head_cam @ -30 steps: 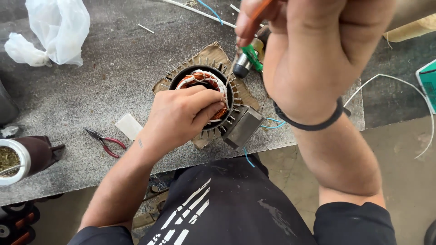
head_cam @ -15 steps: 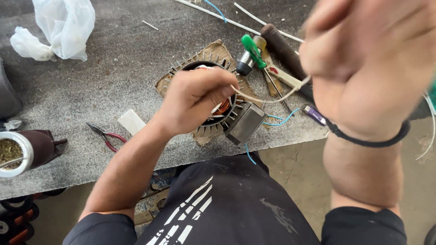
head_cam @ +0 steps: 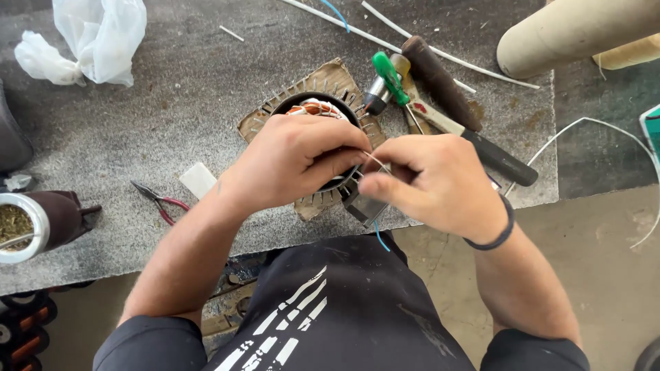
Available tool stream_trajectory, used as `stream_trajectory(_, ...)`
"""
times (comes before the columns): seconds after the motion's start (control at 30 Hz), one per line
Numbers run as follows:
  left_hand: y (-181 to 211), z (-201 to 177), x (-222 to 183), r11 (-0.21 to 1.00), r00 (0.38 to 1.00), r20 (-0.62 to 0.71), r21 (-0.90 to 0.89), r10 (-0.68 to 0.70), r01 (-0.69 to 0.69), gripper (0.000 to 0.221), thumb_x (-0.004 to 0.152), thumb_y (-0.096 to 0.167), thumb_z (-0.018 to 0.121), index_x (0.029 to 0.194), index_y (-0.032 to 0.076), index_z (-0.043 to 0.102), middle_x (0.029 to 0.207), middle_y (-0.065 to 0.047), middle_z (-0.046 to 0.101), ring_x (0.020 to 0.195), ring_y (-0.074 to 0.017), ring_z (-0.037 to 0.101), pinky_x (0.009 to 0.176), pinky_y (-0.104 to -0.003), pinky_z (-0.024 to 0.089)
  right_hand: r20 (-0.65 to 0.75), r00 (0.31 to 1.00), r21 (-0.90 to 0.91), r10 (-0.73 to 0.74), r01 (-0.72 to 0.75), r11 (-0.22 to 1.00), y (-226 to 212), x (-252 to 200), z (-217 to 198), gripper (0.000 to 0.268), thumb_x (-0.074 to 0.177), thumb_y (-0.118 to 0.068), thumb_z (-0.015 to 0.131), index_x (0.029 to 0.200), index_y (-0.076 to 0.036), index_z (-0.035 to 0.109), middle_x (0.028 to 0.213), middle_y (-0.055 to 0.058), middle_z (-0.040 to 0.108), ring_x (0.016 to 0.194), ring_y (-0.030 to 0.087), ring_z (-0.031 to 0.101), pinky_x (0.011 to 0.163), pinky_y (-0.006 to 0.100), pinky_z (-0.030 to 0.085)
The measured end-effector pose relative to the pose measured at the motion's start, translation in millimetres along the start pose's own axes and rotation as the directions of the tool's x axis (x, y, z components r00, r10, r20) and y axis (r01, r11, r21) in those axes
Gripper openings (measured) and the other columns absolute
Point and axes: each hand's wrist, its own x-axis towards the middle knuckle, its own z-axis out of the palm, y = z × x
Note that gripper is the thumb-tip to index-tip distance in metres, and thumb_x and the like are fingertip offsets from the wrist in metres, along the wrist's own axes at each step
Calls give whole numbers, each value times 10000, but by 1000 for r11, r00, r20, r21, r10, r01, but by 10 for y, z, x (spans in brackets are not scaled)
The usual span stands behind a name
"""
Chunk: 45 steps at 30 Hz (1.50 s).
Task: Sealing the ends of copper wires on an electric motor stator using a lighter and manual manipulation.
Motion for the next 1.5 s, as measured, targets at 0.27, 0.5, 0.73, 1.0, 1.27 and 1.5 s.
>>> stream_trajectory(0.27,-64,6,-337,977,980,-155,157,-120,145,165,1001,131,729,1149,94,666,1083,-66,742,961,-256,722,830,-375,541,-71,988,391,-137,154,908,-5,158,-28,519,1078,-385,401,796,-44,672,733,40,565,739,165,559,739,305,468)
stream_trajectory(0.5,-53,207,-452,904,979,-170,392,-111,170,124,974,275,731,895,188,692,808,43,678,928,-203,623,1029,-464,347,-280,952,446,-124,244,861,22,325,236,555,1101,-463,394,873,-61,702,1000,146,628,1102,271,569,993,396,466)
stream_trajectory(0.73,7,388,-346,887,932,-267,328,-244,326,234,887,201,705,763,152,513,669,16,538,769,-232,578,1123,-493,303,-223,972,938,-78,236,253,98,441,570,473,1086,-402,491,752,-66,509,687,121,505,581,224,476,636,372,503)
stream_trajectory(1.0,-50,496,-414,841,939,-285,444,-194,309,176,947,281,698,959,132,604,825,-4,612,871,-259,599,1188,-500,304,-191,980,816,-51,188,547,-226,334,359,587,1059,-454,481,625,-66,408,578,53,370,562,198,397,581,330,334)
stream_trajectory(1.27,-69,446,-453,859,956,-249,445,-153,253,195,989,298,718,938,150,601,782,18,601,814,-238,576,1164,-508,340,-232,972,810,-29,210,548,-282,69,271,532,1057,-332,457,605,-76,342,546,43,285,532,181,239,579,341,279)
stream_trajectory(1.5,-57,408,-381,838,966,-201,489,-163,243,315,958,333,693,1104,63,620,1040,-99,686,1029,-319,618,1074,-500,359,-182,949,610,-259,315,727,-459,644,184,453,1100,-274,400,703,-58,361,654,11,325,611,140,303,586,321,261)
